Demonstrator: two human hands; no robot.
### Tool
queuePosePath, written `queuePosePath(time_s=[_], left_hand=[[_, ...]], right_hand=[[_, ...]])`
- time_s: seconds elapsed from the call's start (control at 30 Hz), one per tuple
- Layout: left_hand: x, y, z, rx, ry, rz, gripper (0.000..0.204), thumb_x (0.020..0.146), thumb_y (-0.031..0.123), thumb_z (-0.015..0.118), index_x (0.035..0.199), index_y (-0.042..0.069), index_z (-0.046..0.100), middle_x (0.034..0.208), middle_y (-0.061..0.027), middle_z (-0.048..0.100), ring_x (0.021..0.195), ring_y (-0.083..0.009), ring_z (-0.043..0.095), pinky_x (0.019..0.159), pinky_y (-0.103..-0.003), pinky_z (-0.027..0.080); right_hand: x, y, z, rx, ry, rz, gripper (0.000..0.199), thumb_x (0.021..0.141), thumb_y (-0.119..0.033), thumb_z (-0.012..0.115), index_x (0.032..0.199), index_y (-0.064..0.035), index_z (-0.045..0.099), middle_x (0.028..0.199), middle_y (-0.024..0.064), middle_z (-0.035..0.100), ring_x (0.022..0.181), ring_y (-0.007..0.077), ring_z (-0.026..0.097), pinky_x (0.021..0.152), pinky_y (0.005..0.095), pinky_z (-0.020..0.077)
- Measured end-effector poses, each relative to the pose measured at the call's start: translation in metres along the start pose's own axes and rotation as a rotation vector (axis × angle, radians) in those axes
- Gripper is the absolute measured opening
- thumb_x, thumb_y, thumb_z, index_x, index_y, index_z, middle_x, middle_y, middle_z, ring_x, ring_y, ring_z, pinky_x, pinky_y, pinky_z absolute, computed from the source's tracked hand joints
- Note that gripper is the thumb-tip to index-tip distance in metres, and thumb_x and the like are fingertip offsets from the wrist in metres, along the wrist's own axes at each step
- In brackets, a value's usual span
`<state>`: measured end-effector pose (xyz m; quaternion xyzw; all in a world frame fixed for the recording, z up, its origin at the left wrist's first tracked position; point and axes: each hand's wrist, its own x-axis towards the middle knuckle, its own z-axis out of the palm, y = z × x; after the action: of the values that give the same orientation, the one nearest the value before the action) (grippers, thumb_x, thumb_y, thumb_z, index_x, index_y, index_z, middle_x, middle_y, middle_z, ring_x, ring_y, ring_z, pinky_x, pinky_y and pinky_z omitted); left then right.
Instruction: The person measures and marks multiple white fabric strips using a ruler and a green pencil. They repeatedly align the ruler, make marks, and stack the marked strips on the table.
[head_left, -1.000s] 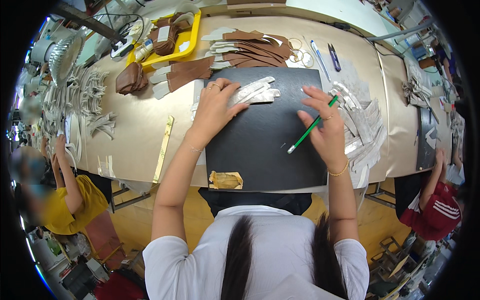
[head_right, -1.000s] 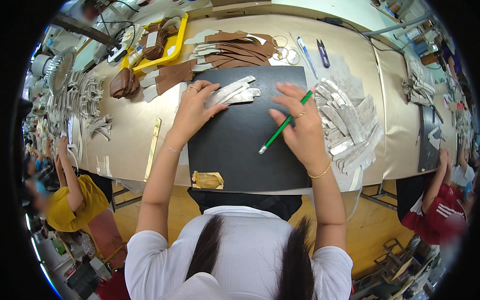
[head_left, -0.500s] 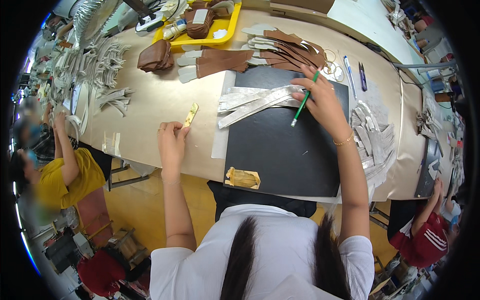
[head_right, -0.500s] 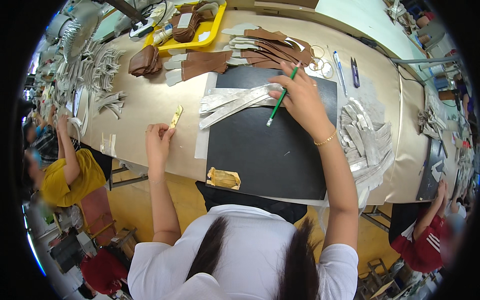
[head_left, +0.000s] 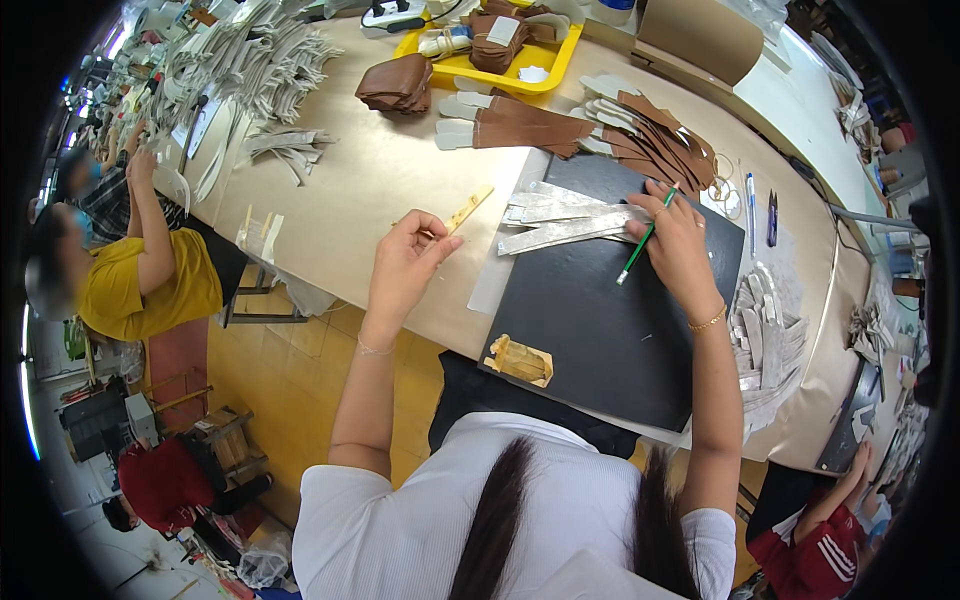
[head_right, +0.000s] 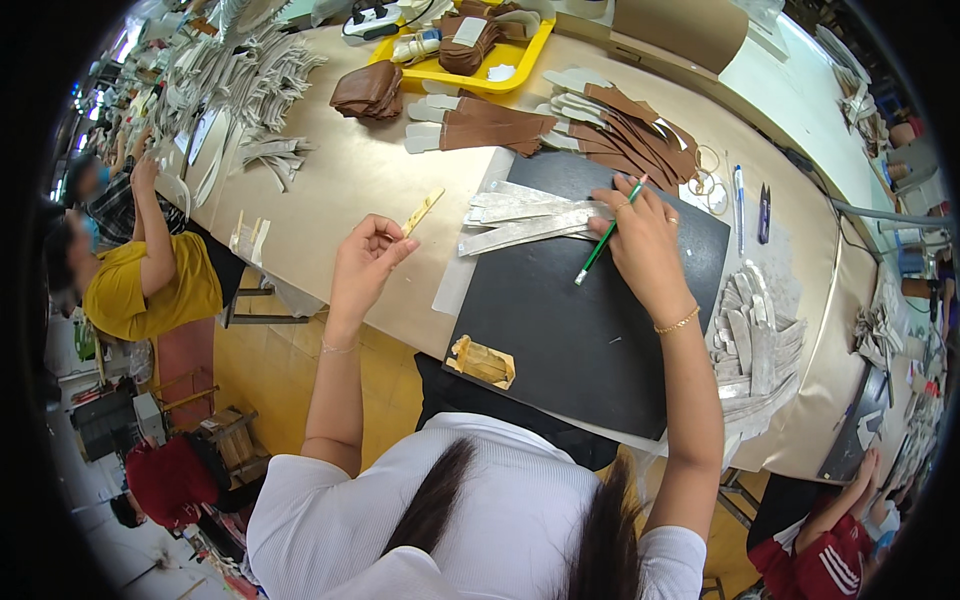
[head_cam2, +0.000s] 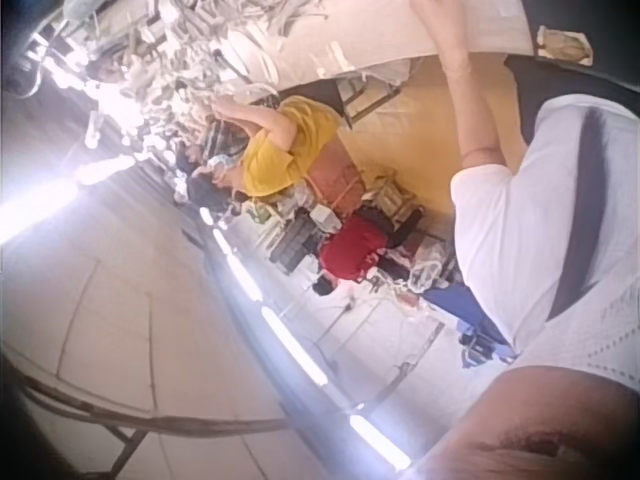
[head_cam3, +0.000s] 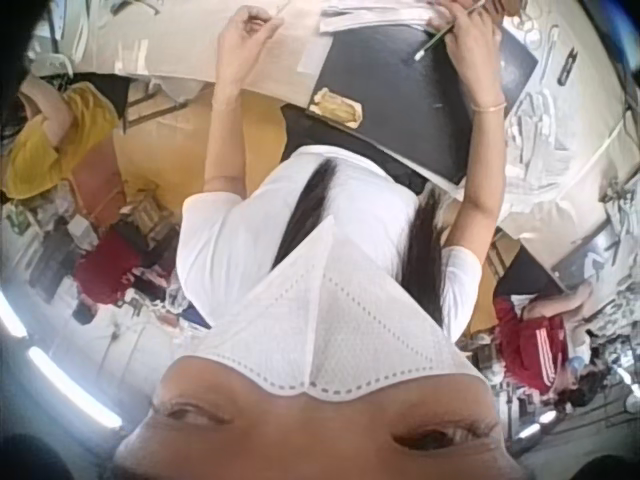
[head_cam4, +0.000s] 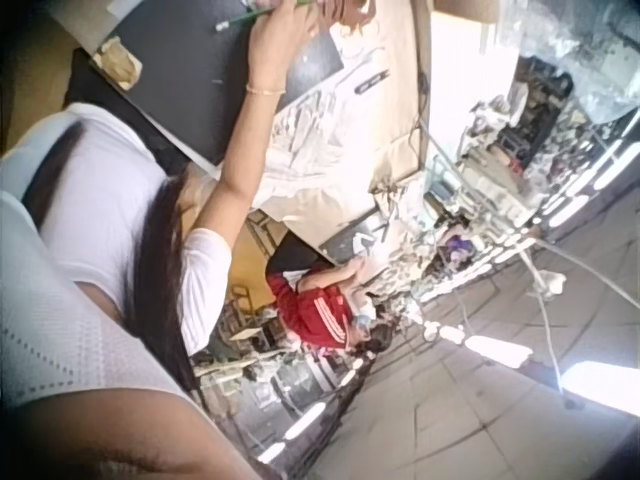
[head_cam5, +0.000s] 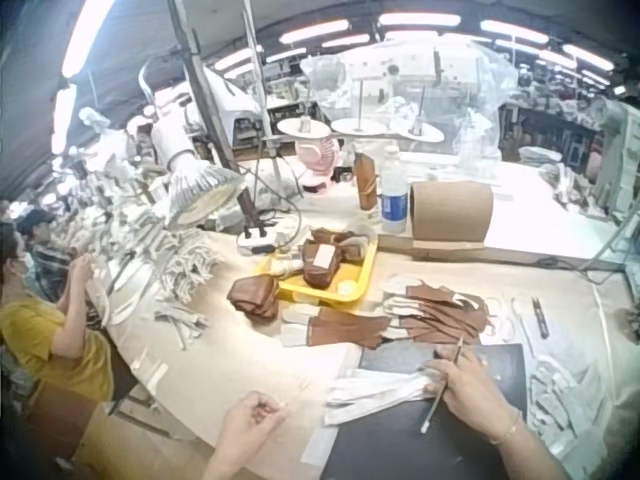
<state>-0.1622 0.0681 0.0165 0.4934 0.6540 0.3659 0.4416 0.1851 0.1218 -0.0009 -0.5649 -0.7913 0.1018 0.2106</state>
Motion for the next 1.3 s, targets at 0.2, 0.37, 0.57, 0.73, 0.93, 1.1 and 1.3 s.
queuePosePath(time_s=[0.2, 0.37, 0.57, 0.73, 0.93, 1.1, 1.3], left_hand=[[-0.003, 0.011, 0.013, -0.21, -0.069, 0.049, 0.019, 0.088, 0.003, 0.079, 0.101, 0.0, 0.065, 0.085, 0.0025, 0.06, 0.073, -0.0031, 0.05, 0.062, -0.018, 0.042], [-0.013, 0.033, 0.017, -0.199, -0.085, 0.094, 0.025, 0.087, 0.002, 0.079, 0.109, -0.002, 0.067, 0.09, -0.0001, 0.062, 0.075, -0.0041, 0.052, 0.064, -0.019, 0.044], [-0.022, 0.048, 0.033, -0.072, -0.238, 0.251, 0.022, 0.084, 0.002, 0.081, 0.103, -0.002, 0.073, 0.097, -0.0045, 0.066, 0.079, -0.0076, 0.057, 0.067, -0.021, 0.047], [-0.034, 0.053, 0.073, 0.115, -0.42, 0.4, 0.023, 0.082, 0.004, 0.083, 0.103, 0.0, 0.075, 0.097, -0.0074, 0.067, 0.084, -0.0143, 0.063, 0.073, -0.027, 0.052], [-0.036, 0.033, 0.119, 0.303, -0.474, 0.574, 0.023, 0.083, 0.005, 0.082, 0.105, 0.001, 0.076, 0.092, -0.0071, 0.064, 0.078, -0.0171, 0.063, 0.071, -0.03, 0.055], [-0.038, 0.033, 0.142, 0.354, -0.44, 0.762, 0.012, 0.081, 0.004, 0.081, 0.093, 0.001, 0.076, 0.088, -0.0072, 0.063, 0.077, -0.0206, 0.061, 0.066, -0.033, 0.051], [-0.043, 0.033, 0.145, 0.32, -0.472, 0.667, 0.007, 0.085, 0.002, 0.077, 0.09, 0.0, 0.073, 0.089, -0.009, 0.064, 0.078, -0.0238, 0.062, 0.069, -0.035, 0.05]], right_hand=[[0.005, -0.005, -0.003, 0.0, 0.066, -0.097, 0.014, 0.088, -0.017, 0.074, 0.096, -0.0112, 0.065, 0.135, 0.0096, 0.065, 0.133, 0.0315, 0.053, 0.107, 0.0489, 0.0375], [-0.013, -0.032, -0.034, 0.385, -0.072, 0.043, 0.012, 0.089, -0.012, 0.073, 0.096, -0.0045, 0.066, 0.093, 0.0162, 0.072, 0.08, 0.0329, 0.07, 0.071, 0.0389, 0.0527], [-0.072, -0.029, -0.059, 0.458, -0.263, 0.385, 0.014, 0.091, -0.014, 0.071, 0.097, -0.0007, 0.07, 0.082, 0.017, 0.071, 0.073, 0.0329, 0.069, 0.069, 0.0391, 0.0519], [-0.107, -0.021, -0.045, 0.381, -0.213, 0.293, 0.013, 0.09, -0.018, 0.073, 0.094, -0.0053, 0.071, 0.084, 0.0132, 0.07, 0.083, 0.0319, 0.068, 0.08, 0.044, 0.0485], [-0.119, -0.01, -0.036, 0.305, 0.264, 0.351, 0.014, 0.09, -0.01, 0.074, 0.103, -0.0048, 0.072, 0.107, 0.007, 0.074, 0.097, 0.0237, 0.068, 0.09, 0.0347, 0.0487], [-0.146, -0.001, -0.036, 0.593, 0.503, 0.641, 0.014, 0.094, -0.014, 0.073, 0.101, -0.0028, 0.071, 0.101, 0.0093, 0.075, 0.094, 0.0245, 0.067, 0.086, 0.0342, 0.0509], [-0.162, -0.007, -0.027, 0.598, 0.521, 0.636, 0.009, 0.092, -0.011, 0.073, 0.097, -0.0035, 0.07, 0.103, 0.0086, 0.075, 0.099, 0.0245, 0.066, 0.09, 0.0356, 0.047]])
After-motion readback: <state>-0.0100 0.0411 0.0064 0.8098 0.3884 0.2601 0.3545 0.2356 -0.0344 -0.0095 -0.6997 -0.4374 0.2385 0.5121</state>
